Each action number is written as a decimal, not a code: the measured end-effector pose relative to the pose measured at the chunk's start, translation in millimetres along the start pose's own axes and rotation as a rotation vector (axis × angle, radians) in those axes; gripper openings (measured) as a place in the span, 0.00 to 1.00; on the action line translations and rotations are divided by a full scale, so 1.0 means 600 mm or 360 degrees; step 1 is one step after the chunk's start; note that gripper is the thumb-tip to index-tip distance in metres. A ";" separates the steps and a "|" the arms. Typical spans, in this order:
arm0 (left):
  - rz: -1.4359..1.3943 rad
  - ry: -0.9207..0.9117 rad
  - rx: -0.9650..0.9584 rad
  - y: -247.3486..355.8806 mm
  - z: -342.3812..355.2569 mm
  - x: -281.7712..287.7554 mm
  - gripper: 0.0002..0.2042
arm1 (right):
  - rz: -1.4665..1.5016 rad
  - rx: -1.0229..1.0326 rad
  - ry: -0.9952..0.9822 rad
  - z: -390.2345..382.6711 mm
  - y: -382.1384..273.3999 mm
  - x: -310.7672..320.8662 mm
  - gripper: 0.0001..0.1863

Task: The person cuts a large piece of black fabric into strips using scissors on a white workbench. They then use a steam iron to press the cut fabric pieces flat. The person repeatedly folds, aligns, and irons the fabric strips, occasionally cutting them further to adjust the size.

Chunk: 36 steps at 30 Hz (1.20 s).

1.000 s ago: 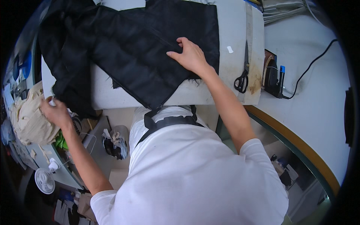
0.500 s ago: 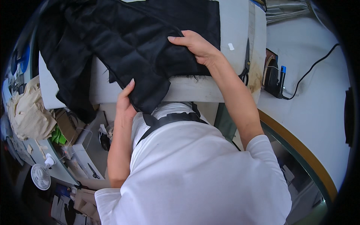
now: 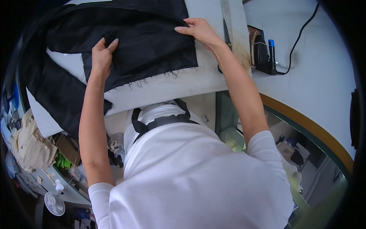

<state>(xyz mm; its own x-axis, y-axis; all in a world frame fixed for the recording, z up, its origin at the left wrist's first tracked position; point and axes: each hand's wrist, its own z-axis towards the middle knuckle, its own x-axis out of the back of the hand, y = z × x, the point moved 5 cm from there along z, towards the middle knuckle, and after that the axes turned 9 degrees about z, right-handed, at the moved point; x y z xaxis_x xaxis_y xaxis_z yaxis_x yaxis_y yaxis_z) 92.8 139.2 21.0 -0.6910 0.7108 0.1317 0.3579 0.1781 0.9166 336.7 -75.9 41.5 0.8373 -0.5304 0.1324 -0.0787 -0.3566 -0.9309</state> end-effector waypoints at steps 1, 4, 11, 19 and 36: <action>-0.0052 0.0020 0.0037 -0.006 0.001 -0.004 0.15 | 0.0067 -0.0128 0.0015 -0.006 0.017 0.007 0.27; -0.0066 -0.0117 0.0142 -0.004 -0.009 -0.009 0.17 | 0.0114 -0.0305 0.0066 -0.038 0.025 0.019 0.26; 0.0349 -0.0010 0.0094 -0.024 0.014 0.017 0.14 | -0.0038 -0.0366 -0.0068 -0.038 0.038 0.035 0.09; 0.0293 -0.0004 0.0480 -0.010 -0.032 0.020 0.12 | -0.0163 -0.0290 0.0209 -0.042 0.055 0.031 0.15; 0.0386 0.0361 0.0313 -0.060 -0.057 0.043 0.20 | 0.0080 -0.0299 0.0235 -0.101 0.048 0.006 0.10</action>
<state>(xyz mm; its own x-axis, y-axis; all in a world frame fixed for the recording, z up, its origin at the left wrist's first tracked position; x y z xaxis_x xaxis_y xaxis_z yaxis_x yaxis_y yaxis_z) 40.5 127.6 4.3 -0.6851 0.5835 0.4360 0.6262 0.1661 0.7617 304.7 -134.5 36.0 0.7428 -0.6528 0.1488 -0.2288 -0.4564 -0.8599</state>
